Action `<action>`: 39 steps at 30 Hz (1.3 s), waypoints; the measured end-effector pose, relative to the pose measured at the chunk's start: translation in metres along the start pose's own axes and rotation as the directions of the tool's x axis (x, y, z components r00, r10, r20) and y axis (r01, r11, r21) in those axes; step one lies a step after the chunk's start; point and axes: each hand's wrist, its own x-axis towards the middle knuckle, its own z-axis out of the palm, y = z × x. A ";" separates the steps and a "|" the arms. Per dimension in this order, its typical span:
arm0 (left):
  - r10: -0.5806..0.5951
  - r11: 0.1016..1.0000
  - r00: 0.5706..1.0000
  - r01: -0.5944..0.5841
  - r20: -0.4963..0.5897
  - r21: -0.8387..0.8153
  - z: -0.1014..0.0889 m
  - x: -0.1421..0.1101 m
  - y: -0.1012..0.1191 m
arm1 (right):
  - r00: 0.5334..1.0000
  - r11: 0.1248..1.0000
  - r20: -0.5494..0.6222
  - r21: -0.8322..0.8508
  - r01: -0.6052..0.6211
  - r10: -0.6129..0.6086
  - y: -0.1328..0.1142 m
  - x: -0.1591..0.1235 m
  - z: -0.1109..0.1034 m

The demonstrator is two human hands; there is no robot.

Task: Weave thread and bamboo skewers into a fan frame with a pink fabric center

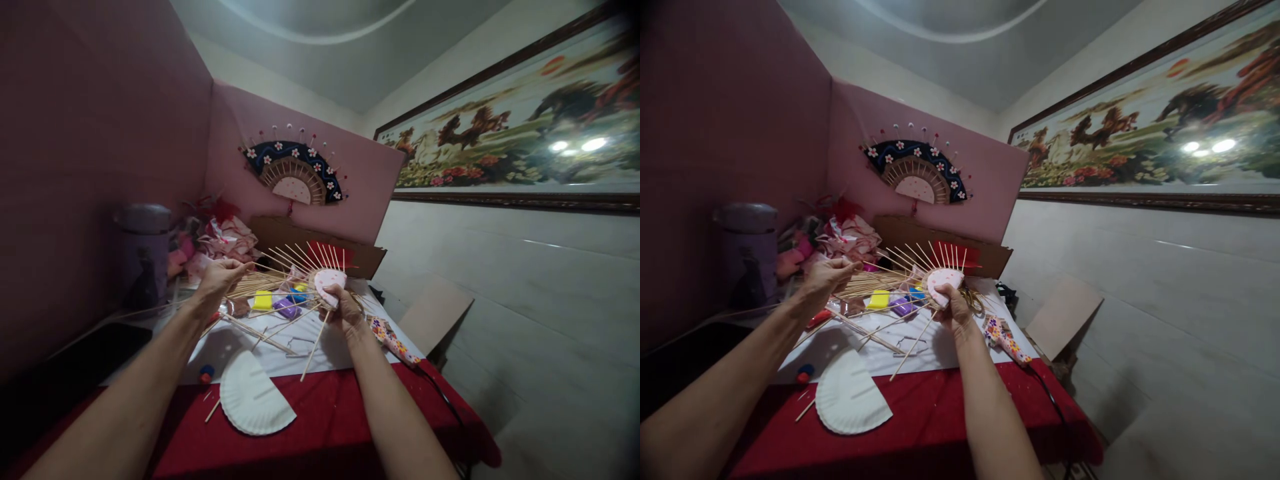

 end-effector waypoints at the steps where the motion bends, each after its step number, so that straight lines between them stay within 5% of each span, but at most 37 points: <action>1: 0.003 1.000 1.000 -0.003 -0.001 0.000 0.000 0.000 0.000 | 1.000 1.000 0.000 -0.002 0.004 -0.004 -0.001 -0.001 -0.001; 10: -0.059 0.988 0.983 0.083 0.175 -0.132 -0.008 0.002 -0.003 | 0.996 0.996 0.016 -0.007 0.087 -0.086 -0.003 0.003 -0.007; 20: -0.026 0.998 0.999 0.029 0.047 -0.064 0.000 0.001 -0.006 | 0.977 0.993 0.178 0.028 0.116 -0.119 -0.002 -0.008 -0.001; 25: -0.034 0.996 0.993 0.023 0.117 0.088 0.005 -0.001 -0.012 | 0.964 0.986 0.218 0.099 0.132 -0.151 -0.004 -0.007 -0.002; 31: 0.020 0.976 0.996 -0.037 0.083 0.215 0.004 0.004 -0.016 | 0.961 0.992 0.256 -0.046 0.120 -0.105 -0.004 -0.008 -0.006; 35: -0.002 0.990 1.000 0.003 -0.006 0.139 -0.002 0.006 -0.017 | 0.966 0.989 0.247 -0.107 0.100 -0.071 -0.003 -0.009 -0.007; 39: -0.047 0.998 0.999 0.048 0.019 -0.032 -0.007 0.008 -0.017 | 0.975 0.984 0.215 -0.157 0.088 -0.053 -0.002 -0.006 -0.009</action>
